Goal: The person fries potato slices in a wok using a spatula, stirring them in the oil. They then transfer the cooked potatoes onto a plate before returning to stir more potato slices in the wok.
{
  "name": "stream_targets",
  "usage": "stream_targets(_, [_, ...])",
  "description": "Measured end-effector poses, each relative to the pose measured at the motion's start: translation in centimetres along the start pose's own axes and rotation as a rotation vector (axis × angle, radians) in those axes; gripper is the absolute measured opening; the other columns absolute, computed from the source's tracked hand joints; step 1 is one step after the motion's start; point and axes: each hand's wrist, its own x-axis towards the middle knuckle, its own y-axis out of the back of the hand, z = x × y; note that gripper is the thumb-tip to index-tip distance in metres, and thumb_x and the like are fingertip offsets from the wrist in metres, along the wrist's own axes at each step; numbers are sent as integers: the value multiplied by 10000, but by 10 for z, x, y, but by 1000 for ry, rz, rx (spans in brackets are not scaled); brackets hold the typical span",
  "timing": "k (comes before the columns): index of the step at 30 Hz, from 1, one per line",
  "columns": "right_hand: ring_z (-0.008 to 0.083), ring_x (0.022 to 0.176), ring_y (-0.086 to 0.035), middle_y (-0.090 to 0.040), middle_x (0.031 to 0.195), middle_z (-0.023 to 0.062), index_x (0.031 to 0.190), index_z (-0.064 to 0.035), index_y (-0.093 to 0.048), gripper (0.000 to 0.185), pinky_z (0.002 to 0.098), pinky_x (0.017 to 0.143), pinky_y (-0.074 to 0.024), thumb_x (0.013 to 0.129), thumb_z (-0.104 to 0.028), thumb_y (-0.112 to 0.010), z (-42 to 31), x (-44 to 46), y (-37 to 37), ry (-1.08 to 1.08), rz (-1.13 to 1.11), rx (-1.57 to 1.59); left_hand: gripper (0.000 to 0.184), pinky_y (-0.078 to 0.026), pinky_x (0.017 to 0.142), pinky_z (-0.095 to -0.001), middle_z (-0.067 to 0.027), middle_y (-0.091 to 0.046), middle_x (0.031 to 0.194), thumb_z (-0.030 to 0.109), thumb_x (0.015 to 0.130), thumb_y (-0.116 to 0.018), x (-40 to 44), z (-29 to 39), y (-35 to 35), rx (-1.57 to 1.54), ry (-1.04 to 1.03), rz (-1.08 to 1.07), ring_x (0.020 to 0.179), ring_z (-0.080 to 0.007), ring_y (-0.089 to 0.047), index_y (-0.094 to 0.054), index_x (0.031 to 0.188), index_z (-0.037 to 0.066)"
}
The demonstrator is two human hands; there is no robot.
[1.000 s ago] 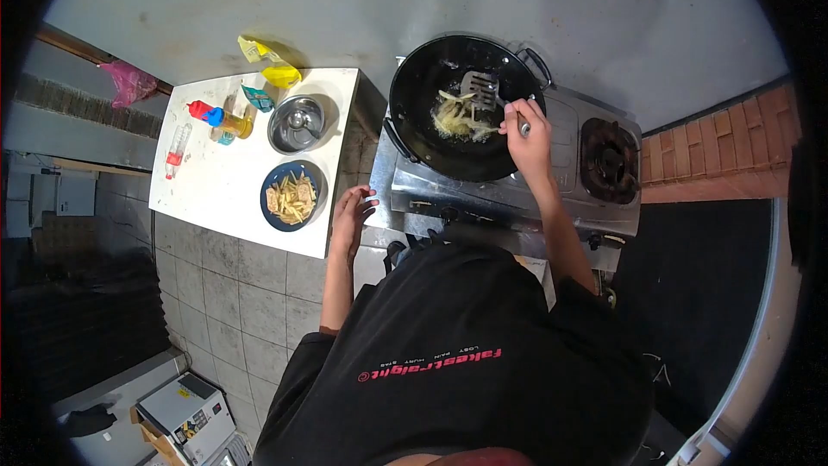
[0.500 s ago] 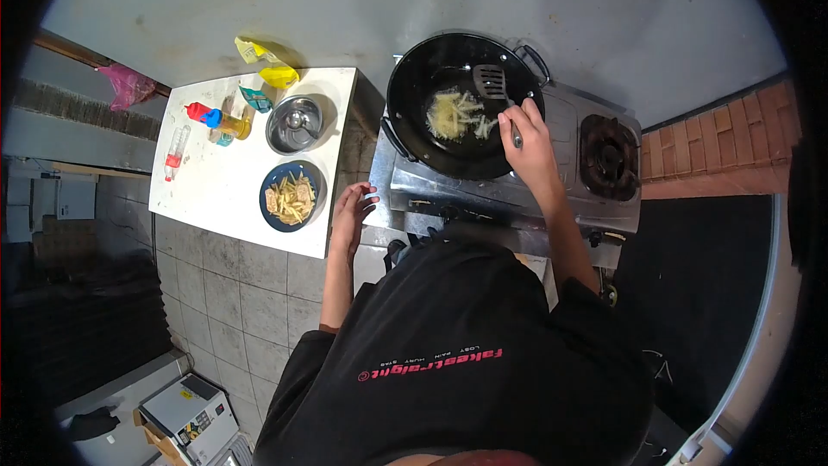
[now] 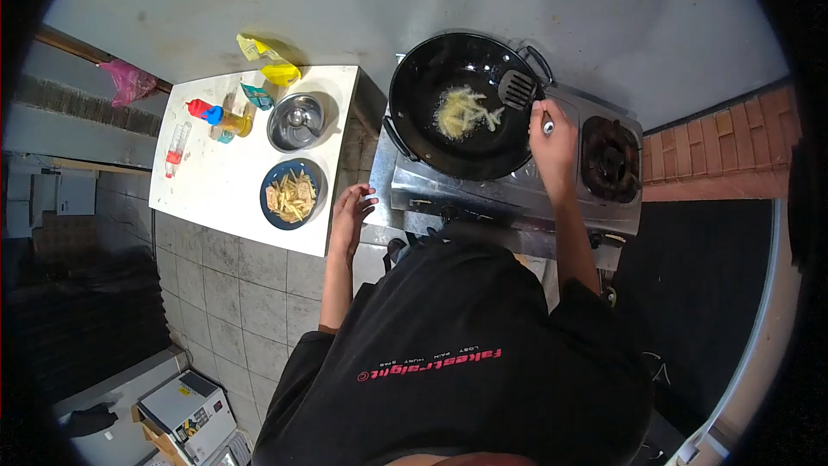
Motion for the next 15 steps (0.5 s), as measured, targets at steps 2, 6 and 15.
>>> stream_targets(2, [348,667,-572,-569,738,180,847,5,-568,162,398,635,-454,952,-111,-613,0,0,0,-45,-17,-8,287,-497,885,-317,-71,-663,1133,276,1042,-498,-1,1,-1,-4,-2,-2,987,-193,-652,-589,1205,57])
stream_targets(6, [335,611,-580,-582,700,185,834,7,-572,181,389,590,-449,942,-127,-628,-6,-5,-8,-98,-71,1,283,-498,885,-317,-72,-663,1131,275,1042,-499,0,2,-2,-5,-4,1,985,-192,-652,-589,1199,58])
stream_targets(15, [103,546,-600,-598,616,38,896,-27,-641,209,287,522,-467,966,-224,-639,6,-21,-27,-471,-277,347,297,-496,888,-323,-77,-660,1122,289,1034,-514,-1,2,0,-11,-2,-4,979,-196,-652,-591,1201,55])
